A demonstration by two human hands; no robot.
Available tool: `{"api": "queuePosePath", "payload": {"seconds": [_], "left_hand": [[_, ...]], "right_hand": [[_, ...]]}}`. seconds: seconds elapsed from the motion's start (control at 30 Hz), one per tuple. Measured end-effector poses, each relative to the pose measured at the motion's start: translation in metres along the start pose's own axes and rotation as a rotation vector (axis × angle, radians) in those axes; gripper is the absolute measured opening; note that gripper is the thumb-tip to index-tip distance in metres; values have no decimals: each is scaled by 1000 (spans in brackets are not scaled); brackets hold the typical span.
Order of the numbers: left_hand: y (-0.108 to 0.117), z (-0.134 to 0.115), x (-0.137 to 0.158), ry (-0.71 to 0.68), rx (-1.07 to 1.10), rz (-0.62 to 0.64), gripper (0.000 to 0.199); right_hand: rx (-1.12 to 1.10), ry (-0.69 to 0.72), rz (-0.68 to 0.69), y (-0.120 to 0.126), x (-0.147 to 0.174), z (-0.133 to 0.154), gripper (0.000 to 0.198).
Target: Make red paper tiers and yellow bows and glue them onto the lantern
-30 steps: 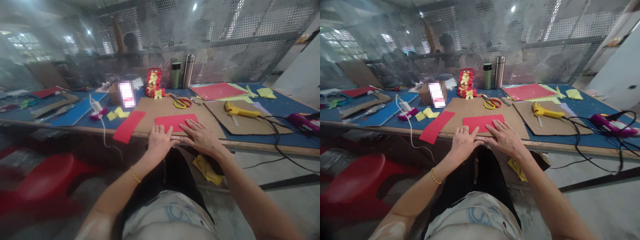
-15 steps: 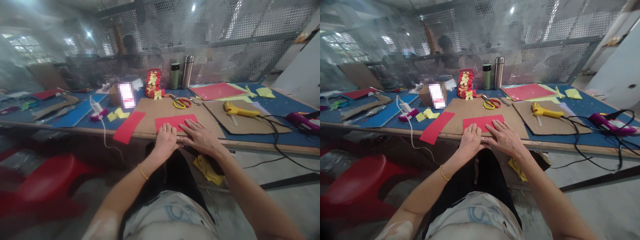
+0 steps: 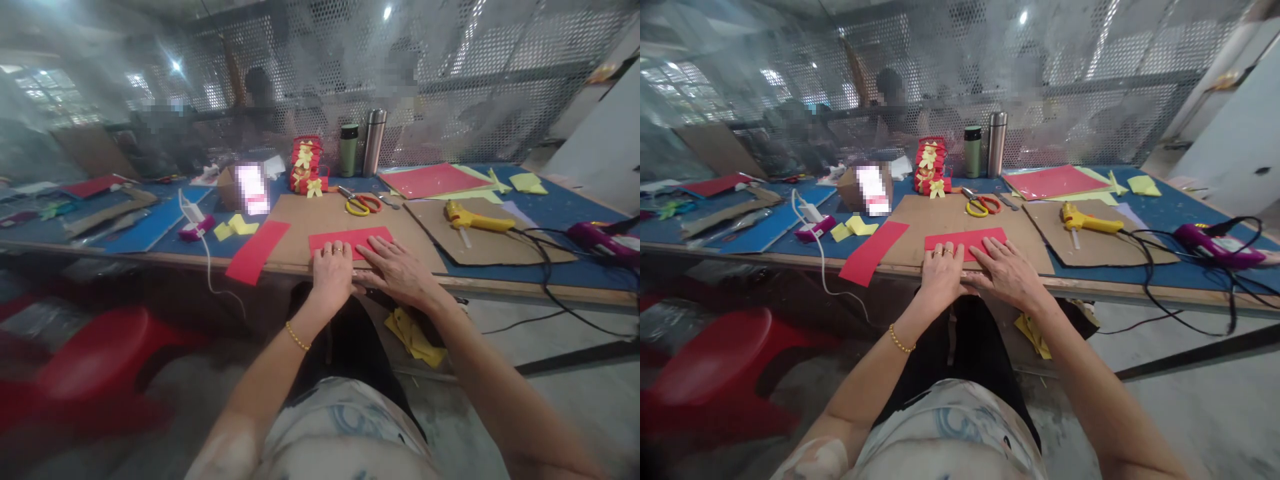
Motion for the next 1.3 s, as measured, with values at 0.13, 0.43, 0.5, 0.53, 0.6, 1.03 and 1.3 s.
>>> {"api": "queuePosePath", "payload": {"seconds": [0.13, 0.43, 0.5, 0.53, 0.6, 1.03, 1.3], "left_hand": [[-1, 1, 1, 10, 3, 11, 106], [2, 3, 0, -14, 0, -4, 96], [2, 2, 0, -20, 0, 1, 96], [2, 2, 0, -22, 0, 1, 97], [3, 1, -1, -21, 4, 0, 98], [1, 1, -3, -15, 4, 12, 103], [1, 1, -2, -10, 16, -11, 102]], "right_hand": [[13, 2, 25, 2, -1, 2, 71], [8, -9, 45, 2, -3, 0, 76], [10, -13, 39, 1, -2, -3, 73], [9, -10, 32, 2, 0, -5, 71], [8, -4, 16, 3, 4, -11, 67], [180, -142, -46, 37, 42, -51, 54], [0, -1, -89, 23, 31, -26, 55]]}}
Point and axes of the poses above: each hand's wrist, its own x-axis away from the middle knuckle, its own y-axis out of the back of the hand, z = x × y, the point moved 7 cm from there along -x, towards the middle knuckle, and after that the axes turned 4 degrees about -x, right-handed, at the moved point
